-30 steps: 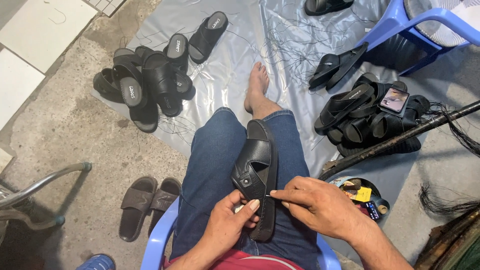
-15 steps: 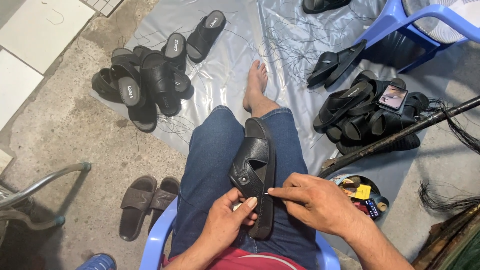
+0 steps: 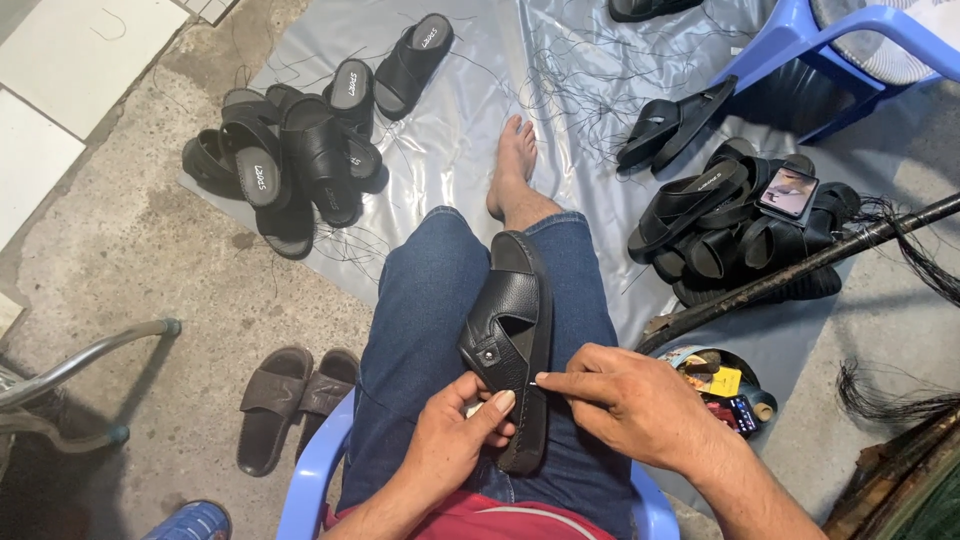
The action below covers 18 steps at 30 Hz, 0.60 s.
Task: The person is hand-sewing the strap of a black sandal using a needle and thread to secure it to the base.
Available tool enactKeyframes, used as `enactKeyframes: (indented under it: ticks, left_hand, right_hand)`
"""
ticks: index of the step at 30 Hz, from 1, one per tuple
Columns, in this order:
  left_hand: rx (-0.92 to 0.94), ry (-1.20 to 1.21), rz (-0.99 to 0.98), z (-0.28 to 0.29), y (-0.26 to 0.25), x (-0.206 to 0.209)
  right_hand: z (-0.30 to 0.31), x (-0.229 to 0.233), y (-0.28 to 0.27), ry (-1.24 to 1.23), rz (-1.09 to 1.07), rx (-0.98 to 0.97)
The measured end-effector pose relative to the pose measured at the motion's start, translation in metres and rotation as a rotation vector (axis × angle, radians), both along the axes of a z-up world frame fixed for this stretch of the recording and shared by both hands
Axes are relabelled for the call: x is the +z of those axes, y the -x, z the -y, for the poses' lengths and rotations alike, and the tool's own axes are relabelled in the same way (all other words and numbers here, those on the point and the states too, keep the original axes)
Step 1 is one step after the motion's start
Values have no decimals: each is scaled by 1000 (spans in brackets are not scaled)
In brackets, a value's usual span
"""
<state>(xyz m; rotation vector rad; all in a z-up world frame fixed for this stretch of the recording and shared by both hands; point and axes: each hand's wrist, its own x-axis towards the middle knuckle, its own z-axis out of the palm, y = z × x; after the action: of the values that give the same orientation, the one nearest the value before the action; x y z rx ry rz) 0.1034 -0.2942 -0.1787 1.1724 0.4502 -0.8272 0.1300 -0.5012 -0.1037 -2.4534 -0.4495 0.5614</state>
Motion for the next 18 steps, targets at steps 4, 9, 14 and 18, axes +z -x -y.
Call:
enactKeyframes:
  ticks: [4, 9, 14, 18]
  left_hand:
    - [2, 3, 6, 0, 0, 0]
    - [-16, -1, 19, 0, 0, 1]
    - [-3, 5, 5, 0, -1, 1]
    - [-17, -10, 9, 0, -1, 3]
  right_hand:
    - [0, 0, 0, -12, 26, 1]
    - [-1, 0, 1, -13, 18, -5]
    - [-1, -1, 2, 25, 33, 1]
    - [-1, -1, 2, 26, 56, 9]
